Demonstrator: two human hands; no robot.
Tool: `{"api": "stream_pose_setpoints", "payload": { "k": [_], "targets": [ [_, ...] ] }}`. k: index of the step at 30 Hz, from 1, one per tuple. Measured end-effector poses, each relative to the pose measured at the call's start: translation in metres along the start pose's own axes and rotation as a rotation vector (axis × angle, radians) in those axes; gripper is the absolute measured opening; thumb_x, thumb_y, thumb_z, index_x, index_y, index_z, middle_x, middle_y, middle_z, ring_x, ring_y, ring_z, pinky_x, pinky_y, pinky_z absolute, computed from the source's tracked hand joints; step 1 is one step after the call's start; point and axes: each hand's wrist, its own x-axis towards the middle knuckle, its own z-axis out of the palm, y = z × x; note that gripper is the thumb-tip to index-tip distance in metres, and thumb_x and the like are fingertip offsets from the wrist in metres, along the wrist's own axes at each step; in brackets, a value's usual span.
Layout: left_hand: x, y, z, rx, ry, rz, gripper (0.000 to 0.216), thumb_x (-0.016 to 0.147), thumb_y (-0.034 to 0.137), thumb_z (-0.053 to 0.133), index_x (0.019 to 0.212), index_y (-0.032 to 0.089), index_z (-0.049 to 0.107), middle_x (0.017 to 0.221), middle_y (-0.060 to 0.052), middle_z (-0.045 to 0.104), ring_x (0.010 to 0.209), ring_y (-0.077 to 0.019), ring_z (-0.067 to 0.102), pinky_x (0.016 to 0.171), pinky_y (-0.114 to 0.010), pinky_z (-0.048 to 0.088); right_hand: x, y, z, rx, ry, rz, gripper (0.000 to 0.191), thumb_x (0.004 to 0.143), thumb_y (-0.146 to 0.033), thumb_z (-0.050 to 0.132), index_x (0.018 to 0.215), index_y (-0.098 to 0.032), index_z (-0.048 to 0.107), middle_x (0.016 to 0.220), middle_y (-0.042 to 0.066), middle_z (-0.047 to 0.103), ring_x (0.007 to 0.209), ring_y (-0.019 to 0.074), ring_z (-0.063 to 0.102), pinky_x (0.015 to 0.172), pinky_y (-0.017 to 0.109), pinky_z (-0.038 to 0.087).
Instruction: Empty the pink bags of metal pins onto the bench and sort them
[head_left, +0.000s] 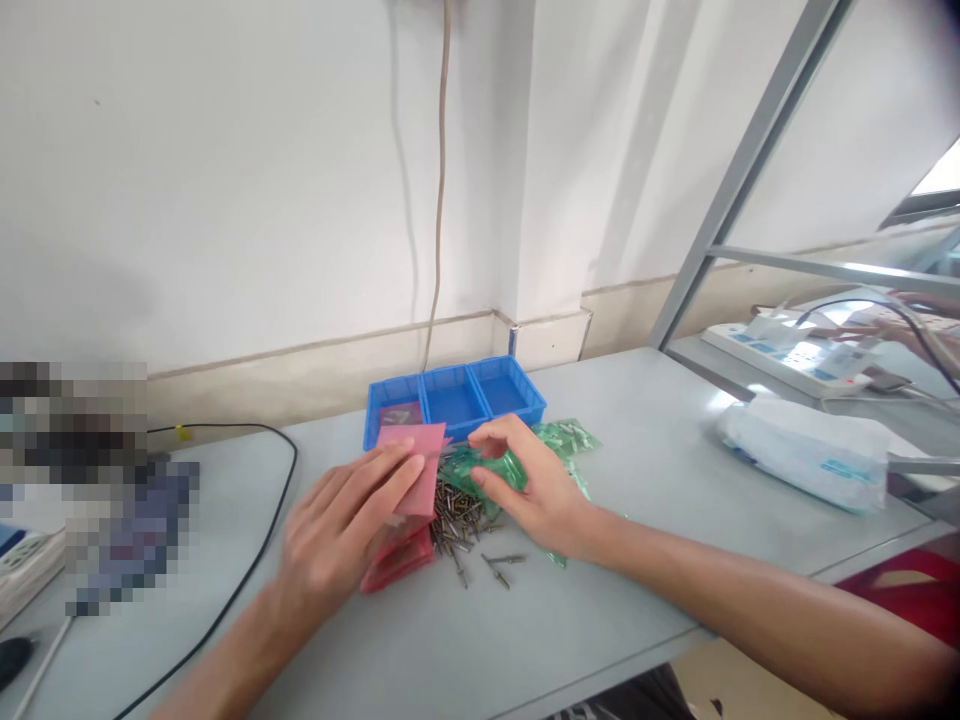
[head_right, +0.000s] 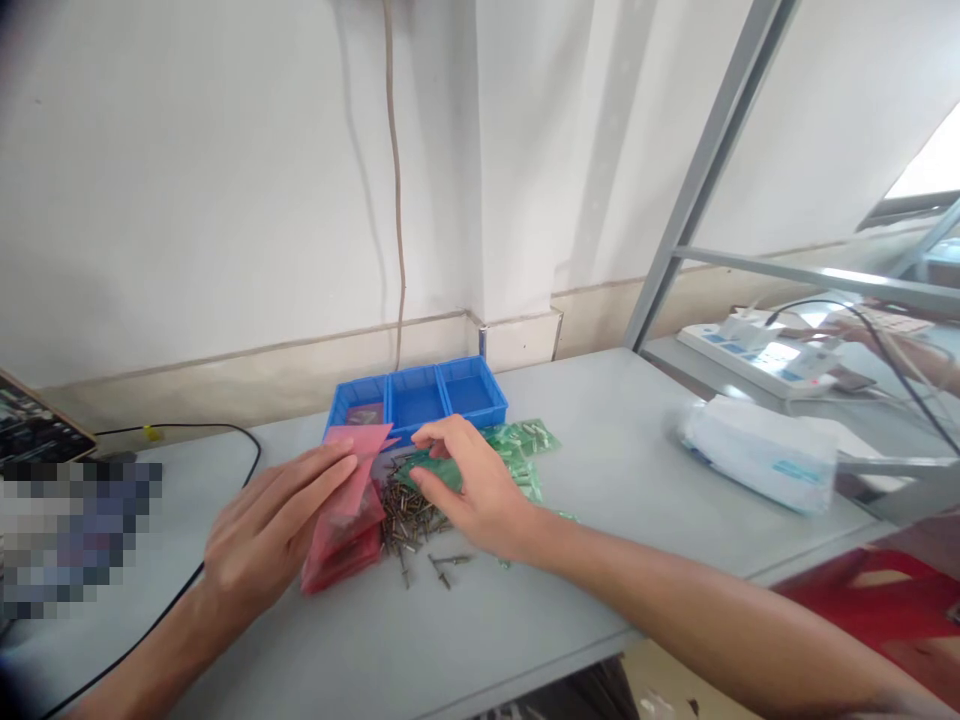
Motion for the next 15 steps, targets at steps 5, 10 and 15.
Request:
{"api": "stream_pose_setpoints", "payload": {
  "k": [5, 10, 15],
  "targets": [
    [0.002, 0.002, 0.010, 0.101, -0.292, 0.012, 0.034, 0.106, 0.009, 0.051, 0.133, 0.016, 0.068, 0.126, -0.013, 0.077, 0.111, -0.0289, 0.073, 0.097, -0.044, 0.049, 0.003, 0.002, 0.000, -0.012, -0.033, 0.081, 0.024, 0.105, -0.022, 0.060, 0.128, -0.026, 0.057, 0.120, 0.007, 0.065, 0.104, 0.0221, 0.064, 0.093, 0.040, 0.054],
    [-0.004, 0.003, 0.019, -0.058, -0.434, -0.170, 0.034, 0.102, 0.006, 0.050, 0.122, 0.022, 0.072, 0.122, -0.007, 0.076, 0.106, -0.0248, 0.071, 0.091, -0.040, 0.047, 0.004, 0.002, 0.000, -0.007, -0.074, 0.092, 0.017, 0.107, -0.024, 0.058, 0.124, -0.025, 0.059, 0.116, 0.006, 0.065, 0.101, 0.0210, 0.064, 0.093, 0.039, 0.053],
    [0.003, 0.000, 0.013, -0.304, -0.570, -0.454, 0.026, 0.099, 0.025, 0.068, 0.123, 0.030, 0.074, 0.119, -0.005, 0.072, 0.108, -0.0254, 0.066, 0.092, -0.039, 0.054, 0.003, 0.002, -0.001, 0.032, -0.111, 0.093, 0.012, 0.107, -0.023, 0.057, 0.119, -0.024, 0.060, 0.112, 0.004, 0.066, 0.095, 0.0187, 0.065, 0.088, 0.035, 0.052]
  ]
}}
